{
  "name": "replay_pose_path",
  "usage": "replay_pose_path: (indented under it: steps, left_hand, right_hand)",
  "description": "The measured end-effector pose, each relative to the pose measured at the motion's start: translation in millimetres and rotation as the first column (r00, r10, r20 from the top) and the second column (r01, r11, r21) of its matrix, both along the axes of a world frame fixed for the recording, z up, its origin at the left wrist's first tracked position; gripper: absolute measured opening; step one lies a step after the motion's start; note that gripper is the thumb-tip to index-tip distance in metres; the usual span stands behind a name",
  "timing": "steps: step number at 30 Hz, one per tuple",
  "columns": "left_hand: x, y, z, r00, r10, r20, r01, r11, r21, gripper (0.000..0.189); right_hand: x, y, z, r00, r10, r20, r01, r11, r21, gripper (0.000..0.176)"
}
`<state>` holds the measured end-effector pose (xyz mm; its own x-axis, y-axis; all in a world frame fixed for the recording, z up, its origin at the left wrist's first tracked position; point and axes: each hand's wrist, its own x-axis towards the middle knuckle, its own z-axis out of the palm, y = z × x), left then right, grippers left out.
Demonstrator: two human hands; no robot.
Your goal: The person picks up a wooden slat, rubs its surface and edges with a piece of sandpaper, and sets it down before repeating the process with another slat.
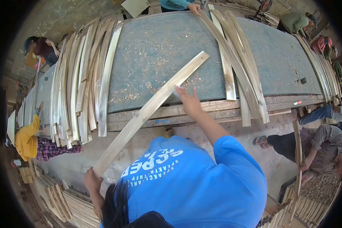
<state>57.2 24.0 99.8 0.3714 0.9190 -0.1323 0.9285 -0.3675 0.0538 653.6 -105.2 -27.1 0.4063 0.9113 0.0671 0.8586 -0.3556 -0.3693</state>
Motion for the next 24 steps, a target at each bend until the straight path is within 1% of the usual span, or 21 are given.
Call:
replay_pose_path:
  steps: [2, 3, 5, 6, 7, 8, 9, 10, 11, 12, 13, 14, 15, 17, 18, 20, 21, 22, 23, 24]
  left_hand:
    - [-28.7, -3.1, 6.1, 0.975, 0.102, -0.199, -0.074, 0.987, 0.146, 0.058]
    - [-41.9, -6.6, 8.3, 0.973, 0.108, -0.203, -0.079, 0.986, 0.146, 0.058]
    - [-60.0, -12.8, 14.6, 0.949, 0.197, -0.246, -0.134, 0.959, 0.250, 0.053]
    - [-56.5, -18.5, 22.3, 0.932, 0.247, -0.267, -0.177, 0.949, 0.261, 0.053]
    - [-58.9, -19.7, 19.9, 0.929, 0.254, -0.269, -0.182, 0.947, 0.264, 0.053]
    - [-63.6, -20.5, 16.5, 0.925, 0.277, -0.261, -0.195, 0.934, 0.301, 0.054]
    - [-66.9, -19.9, 15.9, 0.920, 0.299, -0.253, -0.206, 0.919, 0.337, 0.056]
    - [-63.8, -19.0, 18.7, 0.918, 0.304, -0.256, -0.209, 0.917, 0.338, 0.056]
    - [-56.7, -18.1, 23.0, 0.908, 0.316, -0.276, -0.232, 0.926, 0.298, 0.059]
    - [-50.8, -17.1, 26.7, 0.898, 0.326, -0.294, -0.255, 0.932, 0.256, 0.063]
    - [-47.3, -15.4, 29.4, 0.897, 0.331, -0.292, -0.260, 0.931, 0.256, 0.063]
    - [-44.1, -11.5, 31.8, 0.894, 0.327, -0.305, -0.263, 0.936, 0.234, 0.067]
    - [-41.4, -6.6, 31.9, 0.892, 0.320, -0.319, -0.263, 0.942, 0.211, 0.071]
    - [-41.8, 6.0, 34.7, 0.887, 0.314, -0.338, -0.252, 0.943, 0.215, 0.071]
    - [-42.8, 16.3, 36.4, 0.883, 0.313, -0.351, -0.245, 0.943, 0.225, 0.072]
    - [-55.9, 35.0, 32.4, 0.892, 0.301, -0.338, -0.222, 0.942, 0.253, 0.070]
    - [-59.3, 39.6, 28.9, 0.896, 0.294, -0.332, -0.207, 0.940, 0.273, 0.068]
    - [-44.8, 44.3, 35.9, 0.880, 0.305, -0.365, -0.212, 0.938, 0.273, 0.064]
    - [-44.1, 50.0, 36.4, 0.878, 0.301, -0.373, -0.210, 0.941, 0.263, 0.064]
    - [-45.2, 58.1, 35.2, 0.885, 0.291, -0.363, -0.195, 0.941, 0.277, 0.062]
  right_hand:
    - [29.5, 3.0, -17.3, 0.995, -0.089, 0.040, 0.089, 0.996, -0.011, 0.093]
    - [39.7, 5.3, -17.8, 0.996, -0.082, 0.037, 0.083, 0.997, -0.011, 0.093]
    - [50.9, 13.2, -15.4, 0.972, -0.234, 0.011, 0.234, 0.972, 0.003, 0.094]
    - [49.6, 19.2, -15.4, 0.974, -0.226, 0.008, 0.226, 0.974, 0.004, 0.094]
    - [46.6, 25.9, -15.6, 0.983, -0.186, 0.004, 0.186, 0.982, -0.027, 0.093]
    - [43.6, 31.1, -17.5, 0.989, -0.147, -0.003, 0.147, 0.987, -0.059, 0.093]
    - [45.8, 36.3, -29.5, 0.990, -0.144, -0.009, 0.143, 0.988, -0.059, 0.093]
    - [56.4, 42.7, -51.5, 0.998, -0.051, 0.043, 0.052, 0.998, -0.017, 0.091]
    - [70.8, 49.0, -66.5, 0.994, 0.041, 0.100, -0.043, 0.999, 0.020, 0.090]
    - [94.7, 56.7, -71.6, 0.994, 0.047, 0.101, -0.050, 0.999, 0.020, 0.090]
    - [125.1, 66.8, -73.8, 0.989, -0.109, 0.100, 0.117, 0.990, -0.083, 0.079]
    - [144.1, 75.3, -74.4, 0.958, -0.264, 0.115, 0.282, 0.942, -0.182, 0.069]
    - [149.9, 80.9, -68.9, 0.957, -0.264, 0.117, 0.282, 0.942, -0.182, 0.069]
    - [152.5, 86.6, -61.3, 0.973, -0.180, 0.145, 0.213, 0.942, -0.261, 0.069]
    - [140.3, 86.6, -64.5, 0.972, -0.189, 0.143, 0.221, 0.940, -0.260, 0.069]
    - [112.5, 85.4, -76.6, 0.968, 0.020, 0.250, 0.041, 0.971, -0.237, 0.074]
    - [124.1, 89.2, -74.7, 0.967, 0.021, 0.253, 0.041, 0.971, -0.237, 0.074]
    - [139.6, 87.4, -75.5, 0.978, -0.043, 0.205, 0.085, 0.976, -0.198, 0.074]
    - [146.2, 83.5, -80.3, 0.983, -0.108, 0.151, 0.132, 0.977, -0.164, 0.074]
    - [144.5, 84.7, -82.5, 0.983, -0.107, 0.151, 0.133, 0.976, -0.171, 0.074]
